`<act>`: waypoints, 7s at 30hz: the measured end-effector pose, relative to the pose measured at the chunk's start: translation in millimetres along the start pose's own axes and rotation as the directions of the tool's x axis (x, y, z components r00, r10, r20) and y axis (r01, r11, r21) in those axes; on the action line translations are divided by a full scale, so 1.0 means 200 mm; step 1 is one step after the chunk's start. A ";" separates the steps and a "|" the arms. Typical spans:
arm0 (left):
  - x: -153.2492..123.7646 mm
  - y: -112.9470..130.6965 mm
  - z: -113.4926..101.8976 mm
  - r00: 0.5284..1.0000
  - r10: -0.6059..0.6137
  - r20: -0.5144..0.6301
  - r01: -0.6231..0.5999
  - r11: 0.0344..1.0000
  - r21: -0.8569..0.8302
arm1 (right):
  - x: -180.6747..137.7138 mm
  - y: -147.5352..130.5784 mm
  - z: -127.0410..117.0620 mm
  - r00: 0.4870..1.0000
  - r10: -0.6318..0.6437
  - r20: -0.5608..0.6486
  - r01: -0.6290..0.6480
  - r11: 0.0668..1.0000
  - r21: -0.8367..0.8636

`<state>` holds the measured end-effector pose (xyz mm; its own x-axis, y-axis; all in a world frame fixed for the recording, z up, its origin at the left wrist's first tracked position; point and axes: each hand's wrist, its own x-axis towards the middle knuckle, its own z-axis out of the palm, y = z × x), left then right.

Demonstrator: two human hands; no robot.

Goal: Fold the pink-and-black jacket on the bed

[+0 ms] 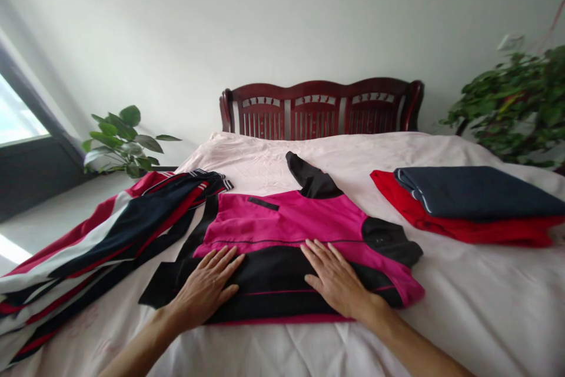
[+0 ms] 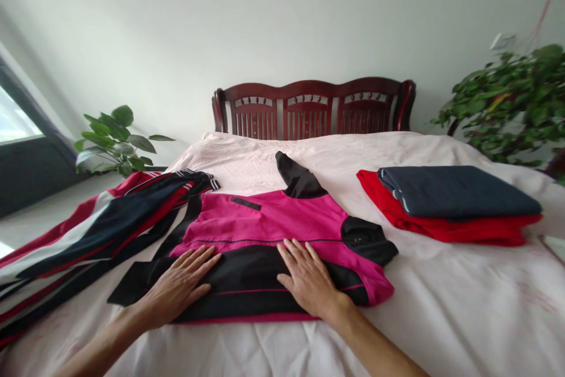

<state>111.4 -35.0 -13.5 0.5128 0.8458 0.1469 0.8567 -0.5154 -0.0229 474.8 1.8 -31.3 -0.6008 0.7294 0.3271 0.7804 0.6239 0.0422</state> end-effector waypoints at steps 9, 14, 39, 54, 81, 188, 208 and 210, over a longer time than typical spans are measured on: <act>-0.13 -0.19 -0.10 0.948 -0.313 0.060 0.317 0.906 -0.282 | -0.25 0.40 -0.02 0.997 0.059 -0.059 -0.063 0.995 -0.083; 0.16 -0.23 -0.25 0.866 -0.494 0.076 0.491 0.813 -0.313 | 0.01 0.44 -0.14 0.967 0.221 0.129 -0.230 0.971 0.065; 0.56 -0.32 0.10 0.840 -0.540 -0.060 0.540 0.841 -0.012 | 1.44 0.29 0.18 0.934 -0.005 0.358 -0.001 1.000 0.014; 0.57 -0.30 0.13 0.741 -0.668 -0.066 0.669 0.743 -0.013 | 1.50 0.38 0.31 0.922 0.348 0.166 -0.349 0.937 -0.025; 0.67 -0.70 0.08 0.432 -0.826 -0.362 0.622 0.563 -0.544 | 1.44 0.42 0.31 0.974 0.144 0.177 -0.151 0.988 0.029; 0.83 -0.24 0.10 0.931 -0.351 -0.099 0.313 0.909 -0.275 | 1.03 0.12 0.30 0.975 0.042 -0.219 0.044 0.926 0.376; 0.84 -0.30 0.15 0.824 -0.458 -0.333 0.282 0.842 -0.459 | 1.05 0.12 0.34 0.968 0.091 -0.233 -0.028 0.965 0.262; 0.84 -0.33 0.15 0.787 -0.507 -0.353 0.375 0.846 -0.378 | 1.07 0.14 0.36 0.957 0.198 -0.214 -0.142 0.957 0.252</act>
<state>143.0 144.4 -17.3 -0.0504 0.8780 0.4760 0.8961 -0.1707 0.4097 356.7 195.2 -27.6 -0.3830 0.7612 0.5233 0.7883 0.5646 -0.2443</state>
